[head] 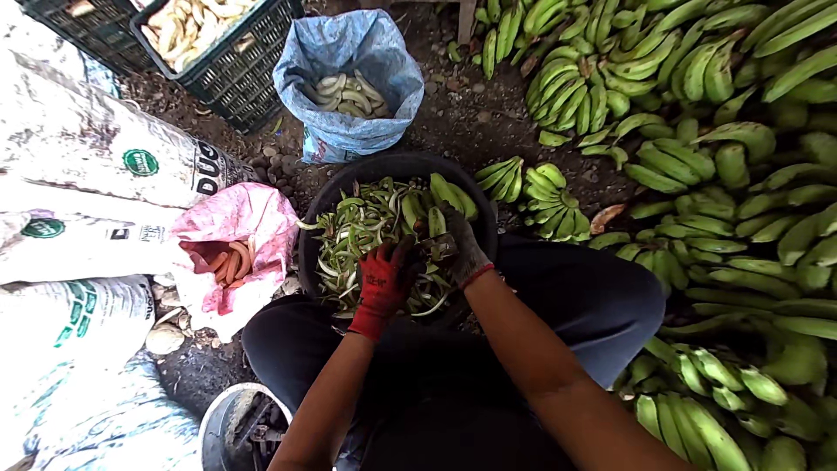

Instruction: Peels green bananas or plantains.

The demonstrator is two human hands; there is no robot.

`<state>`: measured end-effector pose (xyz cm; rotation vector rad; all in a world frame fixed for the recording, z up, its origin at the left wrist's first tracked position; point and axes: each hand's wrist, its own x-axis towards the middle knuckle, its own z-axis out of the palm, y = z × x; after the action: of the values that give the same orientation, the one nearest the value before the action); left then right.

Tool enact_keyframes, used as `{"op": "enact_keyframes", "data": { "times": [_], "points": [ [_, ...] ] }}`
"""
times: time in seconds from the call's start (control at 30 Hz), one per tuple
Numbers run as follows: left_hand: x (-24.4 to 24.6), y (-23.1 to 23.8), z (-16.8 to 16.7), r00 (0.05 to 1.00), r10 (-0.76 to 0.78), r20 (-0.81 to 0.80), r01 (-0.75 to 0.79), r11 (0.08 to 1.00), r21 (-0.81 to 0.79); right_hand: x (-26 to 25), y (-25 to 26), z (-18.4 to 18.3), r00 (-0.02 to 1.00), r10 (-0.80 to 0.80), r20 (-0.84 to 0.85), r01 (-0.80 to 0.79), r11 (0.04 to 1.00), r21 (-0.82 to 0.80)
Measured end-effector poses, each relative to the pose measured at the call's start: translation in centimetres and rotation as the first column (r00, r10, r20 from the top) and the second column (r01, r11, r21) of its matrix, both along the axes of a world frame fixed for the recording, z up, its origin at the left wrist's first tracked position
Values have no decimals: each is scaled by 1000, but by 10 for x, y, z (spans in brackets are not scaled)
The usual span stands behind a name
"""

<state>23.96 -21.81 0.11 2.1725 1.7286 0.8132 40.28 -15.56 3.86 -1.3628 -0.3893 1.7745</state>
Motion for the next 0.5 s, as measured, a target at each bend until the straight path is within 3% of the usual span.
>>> {"op": "enact_keyframes", "data": {
  "times": [0.07,0.13,0.2,0.37,0.47,0.5],
  "points": [
    [1,6,8,998,46,41,-40,989,-141,-3,-16,-2,972,101,210,-131,983,133],
    [-1,17,15,989,117,88,-91,963,-253,-6,-27,1,865,183,466,-326,913,246],
    [-9,25,27,978,151,146,-88,925,-369,-7,-29,1,781,232,581,-460,842,282],
    [-31,47,26,970,85,228,53,840,-540,13,-16,-7,657,443,610,-687,685,242],
    [-22,33,32,963,196,184,-58,820,-570,21,-11,-9,607,526,596,-751,625,212],
    [-19,28,31,953,242,181,-100,817,-567,20,-12,-11,624,533,571,-735,649,198]
  ]
}}
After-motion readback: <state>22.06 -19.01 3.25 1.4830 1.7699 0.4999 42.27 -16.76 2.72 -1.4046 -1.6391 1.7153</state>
